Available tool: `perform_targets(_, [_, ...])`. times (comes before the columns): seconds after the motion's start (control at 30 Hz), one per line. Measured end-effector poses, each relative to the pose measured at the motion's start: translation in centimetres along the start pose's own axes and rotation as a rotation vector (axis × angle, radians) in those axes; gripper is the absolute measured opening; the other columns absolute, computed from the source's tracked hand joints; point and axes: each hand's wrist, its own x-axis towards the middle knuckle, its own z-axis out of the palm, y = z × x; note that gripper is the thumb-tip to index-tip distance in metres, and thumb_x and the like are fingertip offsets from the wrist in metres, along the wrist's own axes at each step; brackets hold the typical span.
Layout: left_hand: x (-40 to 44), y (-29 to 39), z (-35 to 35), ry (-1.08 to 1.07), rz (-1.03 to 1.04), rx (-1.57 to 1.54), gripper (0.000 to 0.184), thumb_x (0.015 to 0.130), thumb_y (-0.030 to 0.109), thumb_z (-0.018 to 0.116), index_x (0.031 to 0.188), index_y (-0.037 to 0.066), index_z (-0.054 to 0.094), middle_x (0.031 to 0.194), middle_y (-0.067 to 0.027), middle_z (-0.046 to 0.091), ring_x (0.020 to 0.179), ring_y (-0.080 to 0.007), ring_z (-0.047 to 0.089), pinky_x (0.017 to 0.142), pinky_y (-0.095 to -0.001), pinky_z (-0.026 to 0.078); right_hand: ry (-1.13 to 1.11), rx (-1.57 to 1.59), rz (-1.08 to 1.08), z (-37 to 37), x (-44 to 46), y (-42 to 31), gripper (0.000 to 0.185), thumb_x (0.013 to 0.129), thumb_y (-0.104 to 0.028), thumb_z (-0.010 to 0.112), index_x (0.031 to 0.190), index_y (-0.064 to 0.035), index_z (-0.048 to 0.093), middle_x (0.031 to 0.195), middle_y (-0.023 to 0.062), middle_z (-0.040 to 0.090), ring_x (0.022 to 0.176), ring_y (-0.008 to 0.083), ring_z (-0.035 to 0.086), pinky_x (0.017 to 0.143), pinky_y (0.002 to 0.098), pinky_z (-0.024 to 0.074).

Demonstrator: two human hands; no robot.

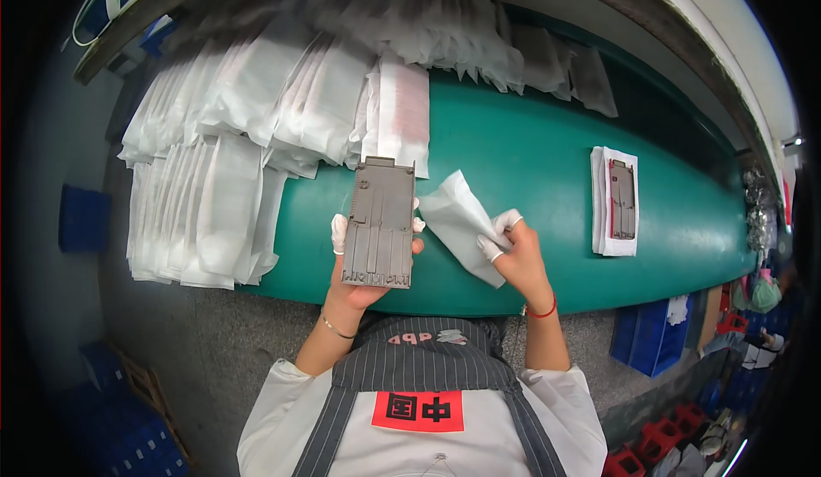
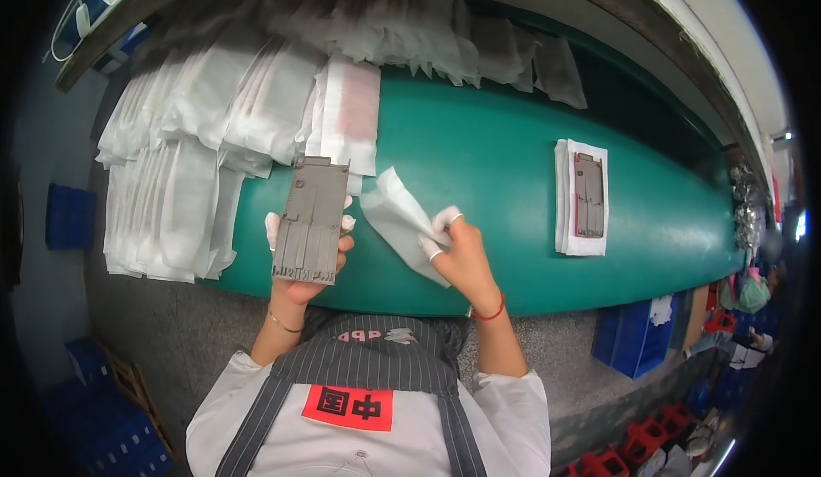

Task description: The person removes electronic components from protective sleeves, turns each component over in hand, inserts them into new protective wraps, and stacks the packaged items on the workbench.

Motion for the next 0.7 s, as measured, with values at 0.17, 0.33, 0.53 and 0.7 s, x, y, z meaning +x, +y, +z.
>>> perform_targets(0.17, [-0.1,0.0,-0.1,-0.029,0.014,0.039,0.086,0.075,0.06,0.05,0.13,-0.001,0.024,0.11,-0.0193,0.044,0.09,-0.028,0.05,0.068,-0.032,0.053,0.066,0.7,0.132,2.3,0.2,0.7,0.049,0.081,-0.001,0.056,0.123,0.0049,0.032,0.103,0.0132,0.055,0.096,0.0161,0.053,0.082,0.0271,0.0427])
perform_targets(0.33, [-0.5,0.0,-1.0,-0.055,-0.02,0.065,0.092,0.07,0.062,0.055,0.131,-0.001,0.024,0.109,-0.0189,0.044,0.088,-0.0264,0.05,0.07,-0.0315,0.052,0.07,0.692,0.229,2.4,0.3,1.9,0.032,0.085,-0.006,0.052,0.114,0.0032,0.042,0.103,0.0084,0.057,0.091,0.0114,0.053,0.08,0.0248,0.0427])
perform_targets(0.53, [-1.0,-0.4,-1.2,-0.037,-0.02,0.268,0.096,0.065,0.065,0.058,0.13,0.002,0.026,0.104,-0.0187,0.048,0.079,-0.026,0.047,0.06,-0.0309,0.04,0.193,0.508,0.154,3.5,0.5,2.7,0.027,0.081,0.002,0.054,0.105,0.0034,0.042,0.095,0.0099,0.056,0.086,0.0122,0.056,0.072,0.0232,0.0464])
perform_targets(0.7, [-1.4,-0.8,-1.6,-0.037,-0.026,0.341,0.096,0.061,0.068,0.059,0.127,0.003,0.032,0.103,-0.02,0.049,0.083,-0.0256,0.054,0.066,-0.031,0.047,0.221,0.307,0.092,3.7,0.3,2.0,0.032,0.082,0.002,0.051,0.112,0.0071,0.04,0.102,0.0145,0.057,0.089,0.016,0.057,0.073,0.0247,0.0458])
